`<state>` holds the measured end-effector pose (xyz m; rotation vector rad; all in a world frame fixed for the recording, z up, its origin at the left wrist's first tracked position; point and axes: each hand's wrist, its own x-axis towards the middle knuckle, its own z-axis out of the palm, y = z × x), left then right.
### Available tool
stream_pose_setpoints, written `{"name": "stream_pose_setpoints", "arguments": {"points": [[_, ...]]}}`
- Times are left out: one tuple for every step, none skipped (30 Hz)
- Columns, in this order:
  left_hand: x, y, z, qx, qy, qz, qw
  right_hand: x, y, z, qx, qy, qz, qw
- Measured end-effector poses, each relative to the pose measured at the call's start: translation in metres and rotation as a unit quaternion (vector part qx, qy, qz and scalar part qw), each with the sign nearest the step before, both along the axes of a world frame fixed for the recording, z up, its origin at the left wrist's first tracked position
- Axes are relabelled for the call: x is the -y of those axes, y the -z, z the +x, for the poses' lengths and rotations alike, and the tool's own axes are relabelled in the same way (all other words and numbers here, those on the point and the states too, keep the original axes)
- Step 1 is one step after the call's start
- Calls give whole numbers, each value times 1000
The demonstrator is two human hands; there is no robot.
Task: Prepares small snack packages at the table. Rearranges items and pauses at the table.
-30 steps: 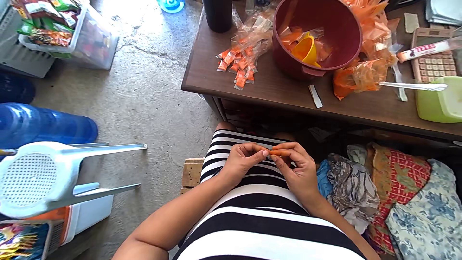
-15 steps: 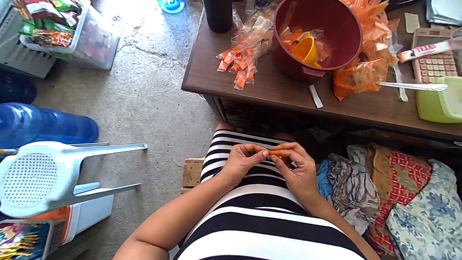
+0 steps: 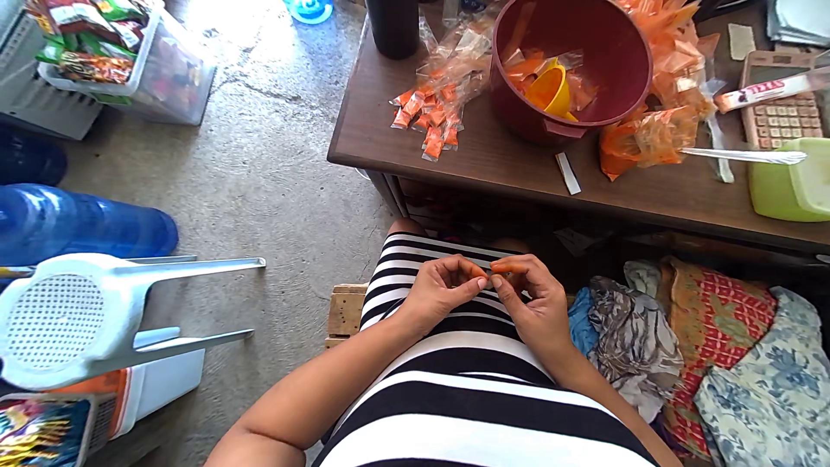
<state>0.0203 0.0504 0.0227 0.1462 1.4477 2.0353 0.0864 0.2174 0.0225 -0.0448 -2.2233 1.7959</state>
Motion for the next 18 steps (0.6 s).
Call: {"name": "stream_pose_setpoints", "arguments": {"points": [[0,0,0,-7,1,0,1000,0,0,0,11,-2,-8,1000],[0,0,1,-12,0,1,1000,0,0,1,23,-7,-16,1000],[0,1,1,-14,-2,0,1000,-1,-1,1,33,-13,-24,999],[0,1,1,-16,-3,-2,1000,0,-1,0,39,-16,-31,999],[0,0,1,-17,-5,-5,1000,0,-1,0,43,-16,-36,998],[0,0,1,-17,-7,-8,1000,0,-1,0,44,-16,-42,998],[0,0,1,-21,-10,-11,1000,0,-1,0,42,-16,-48,998],[0,0,1,-25,-14,-15,999,0,-1,0,39,-15,-55,998],[0,0,1,-29,-17,-19,999,0,-1,0,37,-14,-60,997],[0,1,1,-33,-19,-21,999,0,0,0,34,-12,-62,997],[0,1,1,-36,-20,-23,999,0,0,1,32,-10,-60,998],[0,1,1,-36,-21,-23,999,1,0,1,28,-6,-57,998],[1,1,1,-36,-23,-23,999,1,1,1,21,-2,-52,998],[1,1,2,-36,-25,-23,999,0,1,2,12,3,-45,999],[1,1,2,-35,-29,-24,999,0,1,2,5,6,-38,999],[0,1,2,-34,-33,-24,999,0,1,2,-1,8,-34,999],[0,1,2,-32,-36,-25,999,1,1,3,-2,5,-33,999],[0,1,2,-28,-36,-25,999,1,0,3,3,-3,-33,999]]}}
